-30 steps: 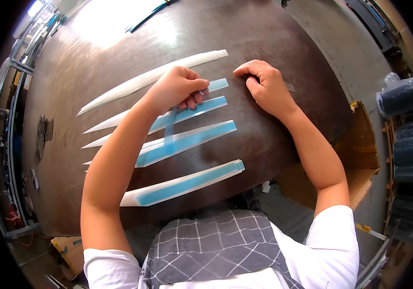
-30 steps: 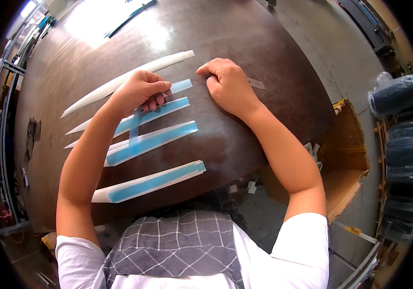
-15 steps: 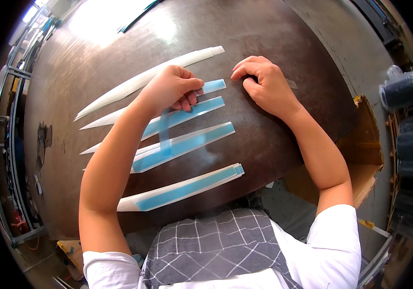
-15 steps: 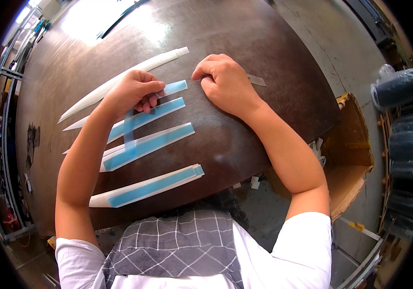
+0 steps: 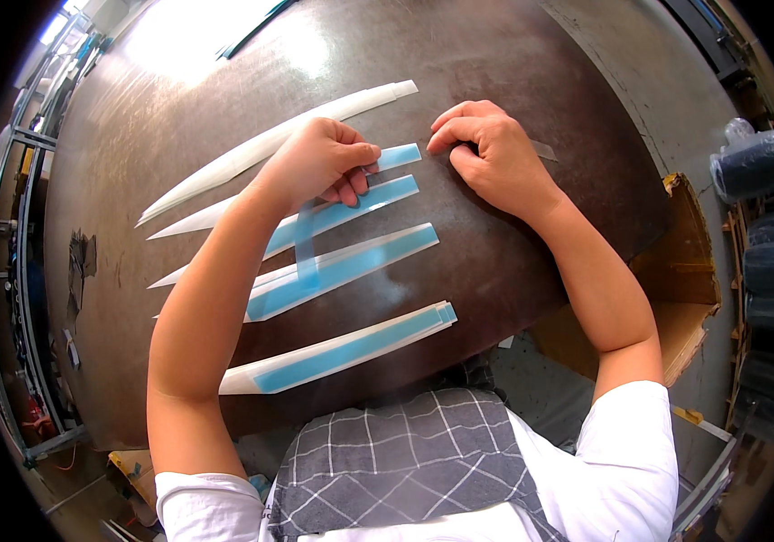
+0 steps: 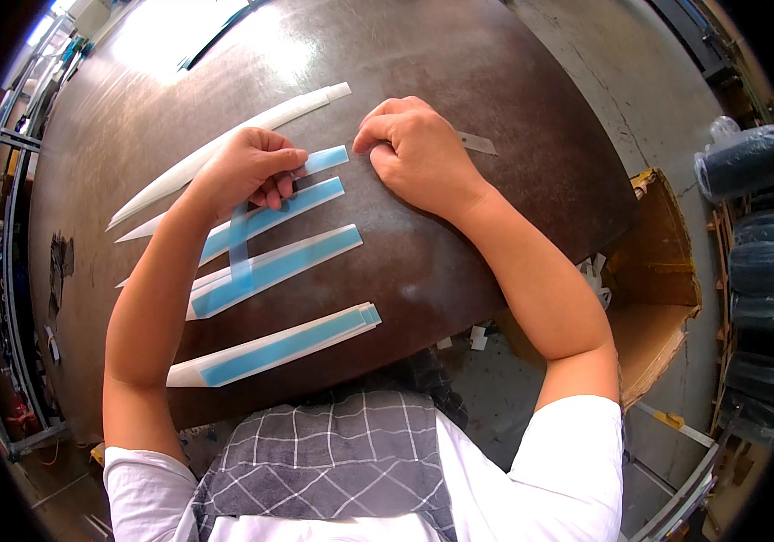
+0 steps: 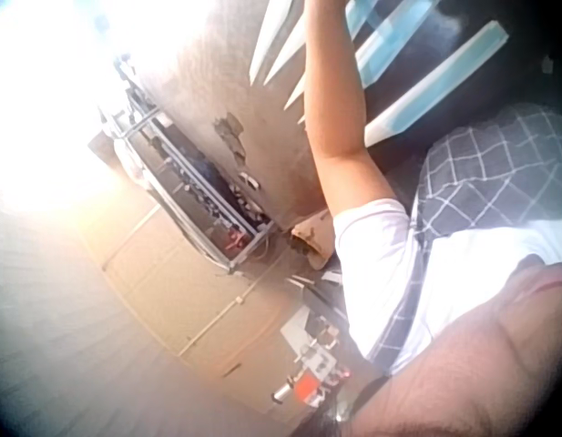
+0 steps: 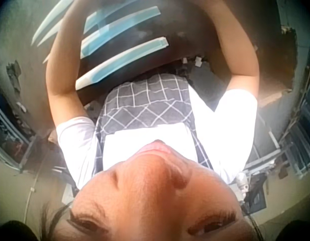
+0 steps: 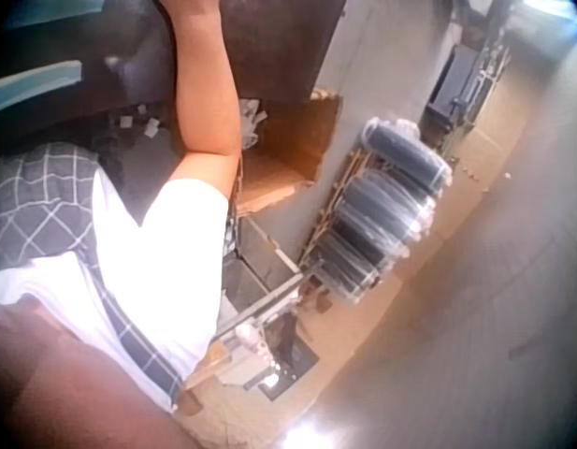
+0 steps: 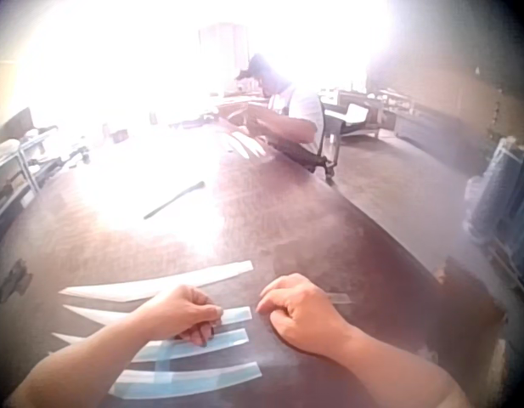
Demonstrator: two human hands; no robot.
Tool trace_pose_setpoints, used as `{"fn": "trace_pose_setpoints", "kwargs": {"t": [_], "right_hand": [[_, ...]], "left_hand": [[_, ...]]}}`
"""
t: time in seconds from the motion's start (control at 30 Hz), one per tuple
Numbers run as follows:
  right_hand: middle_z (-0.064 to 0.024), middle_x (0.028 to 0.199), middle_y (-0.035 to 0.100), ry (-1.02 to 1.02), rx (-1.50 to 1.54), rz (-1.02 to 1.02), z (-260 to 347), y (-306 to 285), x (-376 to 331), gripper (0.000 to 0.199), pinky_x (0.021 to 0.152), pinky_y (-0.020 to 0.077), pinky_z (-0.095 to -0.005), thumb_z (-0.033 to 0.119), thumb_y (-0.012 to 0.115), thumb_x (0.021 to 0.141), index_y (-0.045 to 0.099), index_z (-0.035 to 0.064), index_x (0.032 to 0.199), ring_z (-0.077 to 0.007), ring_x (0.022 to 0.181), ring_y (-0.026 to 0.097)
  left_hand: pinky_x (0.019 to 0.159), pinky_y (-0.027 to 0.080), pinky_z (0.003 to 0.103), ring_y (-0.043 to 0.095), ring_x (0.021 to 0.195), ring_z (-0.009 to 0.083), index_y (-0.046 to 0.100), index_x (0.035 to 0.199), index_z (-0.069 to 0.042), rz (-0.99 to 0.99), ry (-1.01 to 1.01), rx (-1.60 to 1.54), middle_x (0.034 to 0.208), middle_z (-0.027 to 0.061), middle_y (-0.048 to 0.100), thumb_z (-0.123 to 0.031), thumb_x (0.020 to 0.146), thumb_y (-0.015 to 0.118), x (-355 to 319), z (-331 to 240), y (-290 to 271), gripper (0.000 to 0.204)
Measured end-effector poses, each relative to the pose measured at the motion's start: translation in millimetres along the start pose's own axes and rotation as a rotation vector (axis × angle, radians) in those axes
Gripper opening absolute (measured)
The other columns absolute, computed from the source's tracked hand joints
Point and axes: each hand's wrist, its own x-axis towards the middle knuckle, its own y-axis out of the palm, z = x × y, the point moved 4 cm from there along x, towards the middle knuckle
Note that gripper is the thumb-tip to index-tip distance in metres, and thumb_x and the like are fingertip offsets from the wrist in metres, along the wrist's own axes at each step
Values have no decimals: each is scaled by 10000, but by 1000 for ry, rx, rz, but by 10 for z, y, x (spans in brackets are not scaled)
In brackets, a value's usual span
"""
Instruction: The person places light blue tape onto several white tapered plastic strips laid on a metal workbench. They smooth each piece of tape by hand, then gather the finished strips together at the end.
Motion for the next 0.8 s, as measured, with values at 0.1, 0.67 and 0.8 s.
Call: {"fn": "trace_pose_setpoints", "kwargs": {"t": [0.1, 0.67, 0.8], "right_hand": [[-85, 1095, 713, -7, 0, 13, 19, 2, -13, 247, 958, 507, -357, -45, 556, 823, 770, 25, 927, -259, 1092, 621], [-90, 1176, 712, -162, -213, -14, 106, 106, -46, 269, 1045, 463, -420, 37, 632, 865, 832, 118, 1026, -277, 1179, 610], [-92, 1182, 707, -164, -217, -22, 111, 113, -49, 281, 1037, 464, -419, 29, 617, 864, 831, 119, 1022, -283, 1177, 609]], "left_hand": [[509, 463, 197, 613, 510, 79, 746, 889, -42, -11, 4, 11, 664, 31, 681, -240, 995, 685, -13, -11, 10, 233], [479, 443, 204, 592, 488, 90, 732, 872, -29, -25, 6, 14, 640, 39, 661, -255, 965, 724, -46, -27, -14, 245], [443, 431, 210, 569, 453, 104, 743, 860, -17, -76, 61, 171, 605, 53, 642, -265, 949, 756, -170, -37, -173, 265]]}}
